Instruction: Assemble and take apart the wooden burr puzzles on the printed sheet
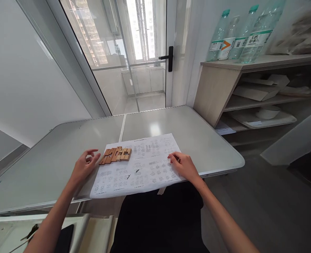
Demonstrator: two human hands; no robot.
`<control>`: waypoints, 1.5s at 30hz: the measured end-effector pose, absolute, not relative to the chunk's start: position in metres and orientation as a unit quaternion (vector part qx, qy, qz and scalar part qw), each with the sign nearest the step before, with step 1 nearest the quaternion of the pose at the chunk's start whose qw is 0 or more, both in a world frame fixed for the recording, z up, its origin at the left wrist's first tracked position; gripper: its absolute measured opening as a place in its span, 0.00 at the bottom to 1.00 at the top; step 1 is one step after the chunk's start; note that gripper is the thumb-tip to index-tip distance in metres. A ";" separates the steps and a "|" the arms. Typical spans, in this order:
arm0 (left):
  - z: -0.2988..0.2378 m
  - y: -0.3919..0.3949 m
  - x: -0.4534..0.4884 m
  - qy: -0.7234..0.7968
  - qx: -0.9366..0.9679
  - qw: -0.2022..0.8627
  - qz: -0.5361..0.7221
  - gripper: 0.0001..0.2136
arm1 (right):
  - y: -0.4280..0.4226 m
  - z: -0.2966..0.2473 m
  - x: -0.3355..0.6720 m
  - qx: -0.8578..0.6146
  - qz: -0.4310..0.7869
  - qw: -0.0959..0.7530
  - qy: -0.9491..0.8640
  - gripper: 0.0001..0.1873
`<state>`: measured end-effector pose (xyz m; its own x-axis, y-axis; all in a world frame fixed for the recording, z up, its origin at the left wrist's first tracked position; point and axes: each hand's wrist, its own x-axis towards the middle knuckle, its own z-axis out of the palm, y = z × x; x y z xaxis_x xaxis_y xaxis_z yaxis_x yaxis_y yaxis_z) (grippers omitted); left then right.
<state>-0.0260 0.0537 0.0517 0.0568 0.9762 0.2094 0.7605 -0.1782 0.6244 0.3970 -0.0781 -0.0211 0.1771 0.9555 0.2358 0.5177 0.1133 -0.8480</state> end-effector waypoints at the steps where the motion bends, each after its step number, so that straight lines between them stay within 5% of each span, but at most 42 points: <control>1: 0.047 0.049 -0.033 0.631 0.677 0.191 0.326 0.29 | -0.078 -0.021 0.397 -0.620 0.242 0.452 -0.594 0.19; 8: 0.040 0.035 -0.044 0.658 0.598 0.242 0.388 0.18 | -0.079 -0.022 0.396 -0.622 0.243 0.456 -0.589 0.20; 45: 0.025 0.015 -0.050 0.680 0.632 0.167 0.331 0.15 | -0.077 -0.029 0.388 -0.624 0.239 0.452 -0.591 0.28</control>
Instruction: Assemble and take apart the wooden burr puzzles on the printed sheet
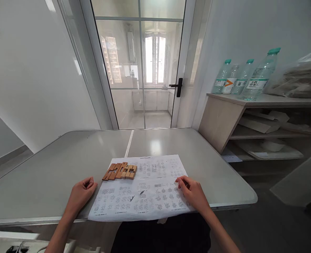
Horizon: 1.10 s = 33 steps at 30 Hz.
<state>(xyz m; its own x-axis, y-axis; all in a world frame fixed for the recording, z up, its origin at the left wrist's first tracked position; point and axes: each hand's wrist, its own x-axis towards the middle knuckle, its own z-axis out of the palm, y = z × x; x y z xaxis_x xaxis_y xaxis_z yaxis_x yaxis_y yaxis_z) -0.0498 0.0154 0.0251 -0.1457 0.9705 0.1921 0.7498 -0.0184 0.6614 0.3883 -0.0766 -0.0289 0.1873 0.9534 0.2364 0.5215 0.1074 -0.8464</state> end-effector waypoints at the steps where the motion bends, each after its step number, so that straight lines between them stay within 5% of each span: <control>1: 0.025 0.015 -0.050 0.682 0.632 0.165 0.329 0.15 | -0.077 -0.029 0.388 -0.625 0.240 0.451 -0.590 0.28; 33: 0.020 0.025 -0.055 0.694 0.629 0.168 0.307 0.16 | -0.077 -0.028 0.387 -0.638 0.254 0.457 -0.565 0.27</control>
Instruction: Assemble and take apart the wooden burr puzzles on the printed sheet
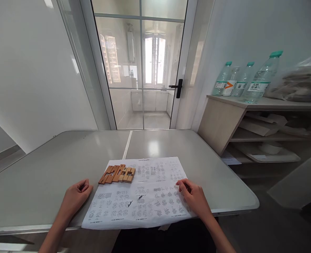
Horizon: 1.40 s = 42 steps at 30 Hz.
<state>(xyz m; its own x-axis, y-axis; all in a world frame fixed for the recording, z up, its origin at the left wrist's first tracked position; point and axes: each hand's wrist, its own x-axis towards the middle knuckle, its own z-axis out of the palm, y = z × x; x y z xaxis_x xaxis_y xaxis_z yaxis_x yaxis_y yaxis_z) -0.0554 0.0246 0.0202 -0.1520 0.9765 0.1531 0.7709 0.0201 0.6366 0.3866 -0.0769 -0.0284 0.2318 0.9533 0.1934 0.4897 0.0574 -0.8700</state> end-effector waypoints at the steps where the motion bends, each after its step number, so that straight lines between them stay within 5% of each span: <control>1: 0.020 0.025 -0.056 0.694 0.630 0.167 0.305 0.16 | -0.077 -0.029 0.387 -0.639 0.253 0.458 -0.564 0.26; 42: 0.019 0.021 -0.050 0.676 0.650 0.153 0.313 0.15 | -0.082 -0.030 0.386 -0.662 0.189 0.432 -0.583 0.25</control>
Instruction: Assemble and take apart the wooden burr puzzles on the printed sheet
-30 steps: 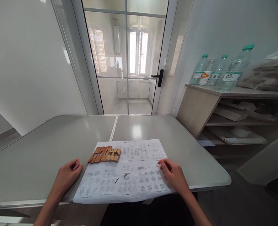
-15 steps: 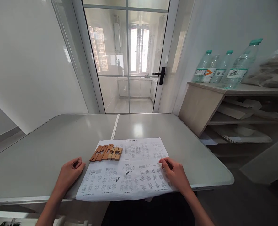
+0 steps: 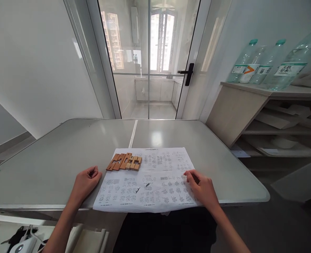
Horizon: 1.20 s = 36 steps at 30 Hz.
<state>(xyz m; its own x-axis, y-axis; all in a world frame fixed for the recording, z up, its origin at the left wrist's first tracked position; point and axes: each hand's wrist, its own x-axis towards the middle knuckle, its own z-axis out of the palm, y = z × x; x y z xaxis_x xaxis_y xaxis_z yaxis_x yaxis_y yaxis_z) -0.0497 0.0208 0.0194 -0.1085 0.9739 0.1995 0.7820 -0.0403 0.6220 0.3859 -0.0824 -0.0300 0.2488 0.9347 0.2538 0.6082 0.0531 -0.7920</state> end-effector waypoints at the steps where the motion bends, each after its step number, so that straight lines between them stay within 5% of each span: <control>1: 0.019 0.021 -0.050 0.676 0.650 0.154 0.313 0.15 | -0.083 -0.030 0.386 -0.663 0.184 0.431 -0.584 0.26; 36: 0.011 0.015 -0.042 0.673 0.606 0.181 0.384 0.13 | -0.104 -0.022 0.376 -0.586 0.081 0.402 -0.698 0.18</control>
<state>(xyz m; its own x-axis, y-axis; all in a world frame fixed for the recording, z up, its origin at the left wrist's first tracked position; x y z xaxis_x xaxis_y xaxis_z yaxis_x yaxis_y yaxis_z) -0.0417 0.0153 0.0113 -0.1998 0.9545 0.2211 0.6768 -0.0287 0.7356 0.3764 -0.1038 -0.0223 0.0113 0.8841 0.4671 0.7540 0.2993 -0.5847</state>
